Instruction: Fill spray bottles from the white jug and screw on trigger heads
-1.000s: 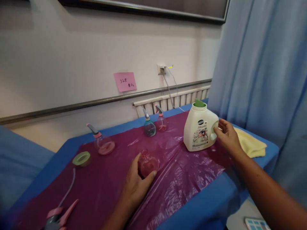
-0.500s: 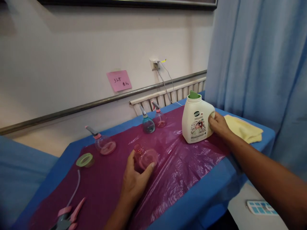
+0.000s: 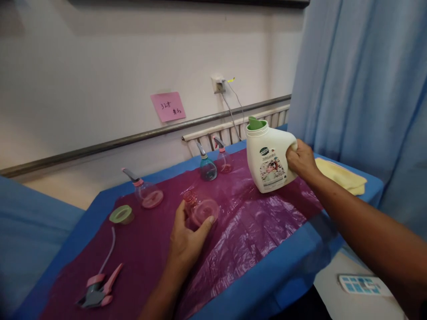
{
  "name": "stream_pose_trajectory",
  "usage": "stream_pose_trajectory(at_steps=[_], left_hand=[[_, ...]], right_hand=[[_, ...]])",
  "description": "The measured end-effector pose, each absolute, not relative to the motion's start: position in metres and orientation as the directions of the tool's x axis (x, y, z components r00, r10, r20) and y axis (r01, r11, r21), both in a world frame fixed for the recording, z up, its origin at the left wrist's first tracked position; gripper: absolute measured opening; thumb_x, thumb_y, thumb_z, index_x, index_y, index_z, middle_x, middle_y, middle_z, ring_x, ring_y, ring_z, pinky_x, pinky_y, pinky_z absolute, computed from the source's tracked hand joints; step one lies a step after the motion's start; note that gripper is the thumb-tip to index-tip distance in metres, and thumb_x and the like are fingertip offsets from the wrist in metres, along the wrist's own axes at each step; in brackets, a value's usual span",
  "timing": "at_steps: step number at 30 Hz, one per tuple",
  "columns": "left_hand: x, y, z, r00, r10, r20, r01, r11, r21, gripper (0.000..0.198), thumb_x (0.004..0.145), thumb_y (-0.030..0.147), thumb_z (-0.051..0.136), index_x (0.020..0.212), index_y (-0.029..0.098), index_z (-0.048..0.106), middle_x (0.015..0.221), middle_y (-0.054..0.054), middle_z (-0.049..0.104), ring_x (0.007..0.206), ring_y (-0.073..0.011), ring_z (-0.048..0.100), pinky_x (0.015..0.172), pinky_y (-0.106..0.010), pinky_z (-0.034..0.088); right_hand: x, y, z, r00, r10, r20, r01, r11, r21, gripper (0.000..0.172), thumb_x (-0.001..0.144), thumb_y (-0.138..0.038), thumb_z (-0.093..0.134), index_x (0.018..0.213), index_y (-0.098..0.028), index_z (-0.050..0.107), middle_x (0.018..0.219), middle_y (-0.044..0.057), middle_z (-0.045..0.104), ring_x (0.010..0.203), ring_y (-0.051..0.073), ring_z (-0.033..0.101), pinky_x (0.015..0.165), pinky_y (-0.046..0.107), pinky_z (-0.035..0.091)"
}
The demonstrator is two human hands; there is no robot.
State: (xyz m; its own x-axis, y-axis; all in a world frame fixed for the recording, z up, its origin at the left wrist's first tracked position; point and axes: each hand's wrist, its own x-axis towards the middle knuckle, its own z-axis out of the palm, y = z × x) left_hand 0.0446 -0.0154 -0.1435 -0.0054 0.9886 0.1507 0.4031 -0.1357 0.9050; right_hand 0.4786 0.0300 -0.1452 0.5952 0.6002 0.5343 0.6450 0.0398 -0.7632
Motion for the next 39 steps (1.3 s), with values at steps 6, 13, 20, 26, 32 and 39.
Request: stream_pose_trajectory(at_steps=[6,13,20,26,32,39], left_hand=[[0.044,-0.014,-0.146,0.000,0.989,0.149,0.456,-0.132,0.880,0.097,0.084,0.041,0.093,0.169,0.027,0.049,0.170,-0.017,0.059,0.159,-0.0380,0.057,0.135,-0.057,0.043],[0.042,-0.013,-0.148,-0.023,0.988,0.155,0.411,-0.132,0.902,0.100,0.080,0.039,0.095,0.168,0.025,0.050,0.171,-0.018,0.058,0.162,-0.0380,0.054,0.138,-0.055,0.040],[0.040,-0.015,-0.150,-0.034,0.987,0.155,0.405,-0.128,0.906,0.100,0.080,0.038,0.096,0.168,0.026,0.050,0.171,-0.017,0.058,0.162,-0.0383,0.053,0.137,-0.055,0.040],[0.038,-0.016,-0.155,-0.036,0.991,0.129,0.453,-0.099,0.886,0.101,0.084,0.041,0.091,0.171,0.022,0.045,0.171,-0.019,0.057,0.161,-0.0388,0.054,0.137,-0.058,0.040],[0.036,-0.017,-0.154,-0.054,0.990,0.131,0.457,-0.092,0.884,0.100,0.085,0.042,0.091,0.171,0.023,0.045,0.170,-0.018,0.058,0.160,-0.0377,0.056,0.136,-0.055,0.042],[0.034,-0.018,-0.151,-0.082,0.975,0.207,0.436,-0.151,0.887,0.096,0.083,0.041,0.091,0.168,0.025,0.049,0.167,-0.016,0.059,0.157,-0.0363,0.058,0.134,-0.054,0.043]], right_hand=[[0.453,0.044,-0.122,0.524,0.624,0.579,0.694,0.080,-0.715,0.020,0.086,-0.041,0.059,0.092,-0.025,0.071,0.092,0.006,0.078,0.087,0.028,0.068,0.082,0.041,0.055],[0.425,0.048,-0.118,0.437,0.724,0.534,0.757,0.025,-0.653,0.011,0.084,-0.040,0.058,0.083,-0.030,0.060,0.083,0.003,0.073,0.083,0.026,0.064,0.074,0.035,0.048],[0.414,0.046,-0.101,0.322,0.811,0.489,0.833,0.004,-0.554,0.016,0.088,-0.038,0.057,0.094,-0.027,0.067,0.091,0.006,0.077,0.084,0.025,0.065,0.073,0.033,0.042],[0.410,0.044,-0.098,0.249,0.839,0.485,0.867,0.030,-0.497,0.024,0.089,-0.041,0.059,0.099,-0.024,0.072,0.089,0.008,0.077,0.078,0.025,0.061,0.070,0.034,0.037],[0.408,0.048,-0.090,0.147,0.882,0.447,0.931,0.029,-0.363,0.039,0.085,-0.030,0.058,0.115,-0.023,0.081,0.102,0.011,0.084,0.088,0.028,0.071,0.074,0.034,0.042],[0.406,0.057,-0.095,0.162,0.864,0.477,0.977,-0.072,-0.201,0.040,0.095,-0.033,0.051,0.113,-0.020,0.083,0.104,0.019,0.086,0.091,0.036,0.076,0.072,0.039,0.040]])
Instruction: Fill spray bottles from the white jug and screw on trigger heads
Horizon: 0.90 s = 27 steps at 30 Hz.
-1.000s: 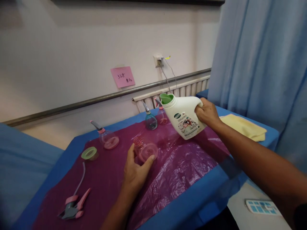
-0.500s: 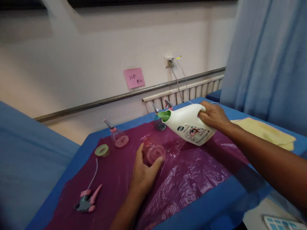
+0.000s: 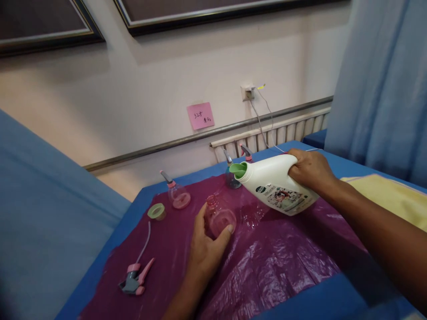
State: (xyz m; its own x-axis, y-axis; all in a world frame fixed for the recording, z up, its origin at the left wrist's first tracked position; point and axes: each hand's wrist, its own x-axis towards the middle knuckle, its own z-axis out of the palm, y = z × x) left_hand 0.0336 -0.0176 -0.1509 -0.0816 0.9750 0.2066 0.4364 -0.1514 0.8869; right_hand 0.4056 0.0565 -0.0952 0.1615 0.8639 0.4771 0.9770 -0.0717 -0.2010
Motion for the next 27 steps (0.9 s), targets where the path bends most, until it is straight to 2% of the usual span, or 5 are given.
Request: stream_pose_trajectory(at_steps=[10,15,19,27], left_hand=[[0.032,-0.020,-0.143,-0.142,0.967,0.213,0.385,-0.144,0.912,0.094,0.085,0.040,0.092,0.169,0.029,0.049,0.169,-0.015,0.059,0.157,-0.0361,0.059,0.135,-0.055,0.043],[0.022,-0.014,-0.138,-0.183,0.962,0.202,0.316,-0.137,0.939,0.092,0.086,0.041,0.091,0.168,0.029,0.050,0.166,-0.015,0.064,0.151,-0.0354,0.065,0.130,-0.055,0.049],[0.014,-0.008,-0.131,-0.187,0.958,0.219,0.274,-0.164,0.948,0.090,0.085,0.041,0.092,0.165,0.024,0.053,0.159,-0.016,0.069,0.145,-0.0347,0.070,0.127,-0.053,0.053],[0.008,-0.005,-0.124,-0.219,0.948,0.229,0.295,-0.159,0.942,0.088,0.086,0.040,0.091,0.163,0.020,0.054,0.160,-0.018,0.068,0.148,-0.0348,0.068,0.129,-0.051,0.051]], right_hand=[[0.385,0.055,-0.089,0.166,0.874,0.457,0.986,-0.154,-0.063,0.034,0.101,-0.032,0.053,0.113,-0.022,0.083,0.105,0.017,0.087,0.096,0.036,0.080,0.072,0.040,0.039],[0.379,0.053,-0.084,0.170,0.877,0.449,0.985,-0.160,-0.061,0.036,0.102,-0.029,0.053,0.119,-0.022,0.083,0.105,0.018,0.087,0.098,0.039,0.080,0.072,0.041,0.040],[0.373,0.051,-0.079,0.168,0.887,0.430,0.985,-0.166,-0.041,0.033,0.100,-0.026,0.055,0.118,-0.021,0.083,0.106,0.018,0.087,0.098,0.039,0.081,0.073,0.040,0.040],[0.369,0.050,-0.077,0.169,0.889,0.425,0.985,-0.158,-0.061,0.029,0.102,-0.024,0.057,0.115,-0.019,0.082,0.107,0.020,0.086,0.097,0.037,0.080,0.073,0.040,0.038]])
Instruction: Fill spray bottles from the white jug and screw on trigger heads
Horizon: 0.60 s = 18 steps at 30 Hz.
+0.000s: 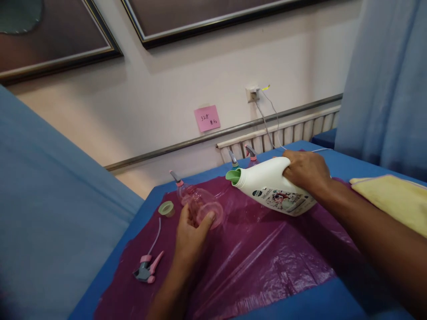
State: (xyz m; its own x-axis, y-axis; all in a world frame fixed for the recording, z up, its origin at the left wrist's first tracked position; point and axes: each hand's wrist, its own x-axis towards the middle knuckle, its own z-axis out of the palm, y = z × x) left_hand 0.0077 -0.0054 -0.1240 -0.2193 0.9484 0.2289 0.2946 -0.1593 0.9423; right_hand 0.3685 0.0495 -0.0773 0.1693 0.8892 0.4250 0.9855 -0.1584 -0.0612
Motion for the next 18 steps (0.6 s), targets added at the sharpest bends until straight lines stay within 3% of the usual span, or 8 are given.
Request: stream_pose_trajectory(at_steps=[10,18], left_hand=[[-0.005,-0.015,-0.113,-0.167,0.962,0.216,0.441,-0.123,0.889,0.093,0.082,0.034,0.092,0.165,0.022,0.053,0.165,-0.019,0.064,0.153,-0.0373,0.063,0.134,-0.056,0.044],[-0.023,-0.013,-0.093,-0.059,0.956,0.287,0.635,-0.186,0.749,0.087,0.084,0.041,0.091,0.162,0.026,0.054,0.164,-0.016,0.063,0.153,-0.0378,0.061,0.132,-0.059,0.045]], right_hand=[[0.372,0.051,-0.080,0.146,0.897,0.418,0.988,-0.151,-0.021,0.035,0.106,-0.033,0.052,0.120,-0.020,0.081,0.113,0.018,0.087,0.101,0.037,0.081,0.072,0.039,0.037],[0.367,0.052,-0.078,0.151,0.896,0.418,0.984,-0.178,0.026,0.044,0.114,-0.042,0.043,0.119,-0.020,0.081,0.116,0.019,0.087,0.106,0.039,0.082,0.072,0.040,0.036]])
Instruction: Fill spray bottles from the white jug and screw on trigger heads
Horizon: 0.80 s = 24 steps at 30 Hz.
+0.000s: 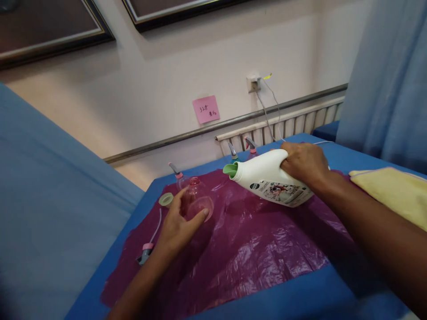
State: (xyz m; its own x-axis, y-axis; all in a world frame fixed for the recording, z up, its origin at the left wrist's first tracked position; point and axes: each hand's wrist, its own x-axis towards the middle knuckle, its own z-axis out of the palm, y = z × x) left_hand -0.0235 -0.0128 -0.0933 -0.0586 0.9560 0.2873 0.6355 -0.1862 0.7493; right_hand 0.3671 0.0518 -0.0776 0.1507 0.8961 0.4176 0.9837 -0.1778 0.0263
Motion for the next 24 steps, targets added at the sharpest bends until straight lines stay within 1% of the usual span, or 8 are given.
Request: stream_pose_trajectory(at_steps=[3,5,9,16,21,24], left_hand=[[-0.030,-0.008,-0.088,0.031,0.942,0.333,0.680,-0.265,0.684,0.081,0.088,0.043,0.088,0.160,0.026,0.054,0.162,-0.015,0.063,0.153,-0.0362,0.062,0.131,-0.057,0.046],[-0.034,-0.006,-0.085,0.086,0.933,0.350,0.713,-0.303,0.633,0.081,0.089,0.043,0.086,0.160,0.026,0.051,0.161,-0.015,0.062,0.153,-0.0359,0.061,0.131,-0.057,0.046],[-0.039,-0.003,-0.082,0.157,0.923,0.352,0.769,-0.338,0.543,0.077,0.091,0.042,0.082,0.159,0.025,0.050,0.163,-0.016,0.060,0.152,-0.0363,0.062,0.129,-0.058,0.049],[-0.044,0.002,-0.080,0.264,0.895,0.361,0.808,-0.409,0.424,0.079,0.092,0.042,0.080,0.162,0.024,0.047,0.165,-0.019,0.059,0.153,-0.0406,0.060,0.127,-0.064,0.050],[-0.047,0.007,-0.077,0.340,0.865,0.370,0.813,-0.468,0.346,0.077,0.092,0.039,0.078,0.162,0.024,0.047,0.163,-0.019,0.060,0.150,-0.0414,0.062,0.125,-0.067,0.052],[-0.049,0.007,-0.076,0.369,0.853,0.368,0.825,-0.483,0.292,0.078,0.094,0.039,0.076,0.163,0.023,0.045,0.163,-0.020,0.060,0.150,-0.0412,0.062,0.124,-0.067,0.053]], right_hand=[[0.362,0.050,-0.074,0.137,0.908,0.396,0.985,-0.168,0.046,0.045,0.115,-0.043,0.042,0.120,-0.019,0.080,0.116,0.019,0.087,0.107,0.040,0.082,0.072,0.040,0.037],[0.359,0.048,-0.072,0.132,0.915,0.381,0.986,-0.162,0.046,0.044,0.114,-0.041,0.044,0.122,-0.019,0.080,0.117,0.019,0.087,0.107,0.040,0.082,0.072,0.040,0.039],[0.357,0.048,-0.071,0.120,0.915,0.386,0.987,-0.152,0.055,0.041,0.112,-0.041,0.046,0.124,-0.020,0.079,0.117,0.017,0.087,0.107,0.041,0.082,0.072,0.040,0.040],[0.357,0.051,-0.072,0.079,0.908,0.411,0.994,-0.103,0.036,0.054,0.116,-0.055,0.040,0.118,-0.019,0.081,0.112,0.020,0.087,0.103,0.041,0.082,0.074,0.041,0.045],[0.354,0.051,-0.069,0.049,0.919,0.392,0.997,-0.066,0.030,0.058,0.117,-0.058,0.036,0.118,-0.022,0.081,0.108,0.020,0.086,0.098,0.040,0.082,0.073,0.041,0.047],[0.352,0.051,-0.067,0.046,0.922,0.385,0.998,-0.061,0.027,0.056,0.117,-0.057,0.036,0.118,-0.022,0.080,0.107,0.019,0.086,0.098,0.039,0.081,0.073,0.041,0.047]])
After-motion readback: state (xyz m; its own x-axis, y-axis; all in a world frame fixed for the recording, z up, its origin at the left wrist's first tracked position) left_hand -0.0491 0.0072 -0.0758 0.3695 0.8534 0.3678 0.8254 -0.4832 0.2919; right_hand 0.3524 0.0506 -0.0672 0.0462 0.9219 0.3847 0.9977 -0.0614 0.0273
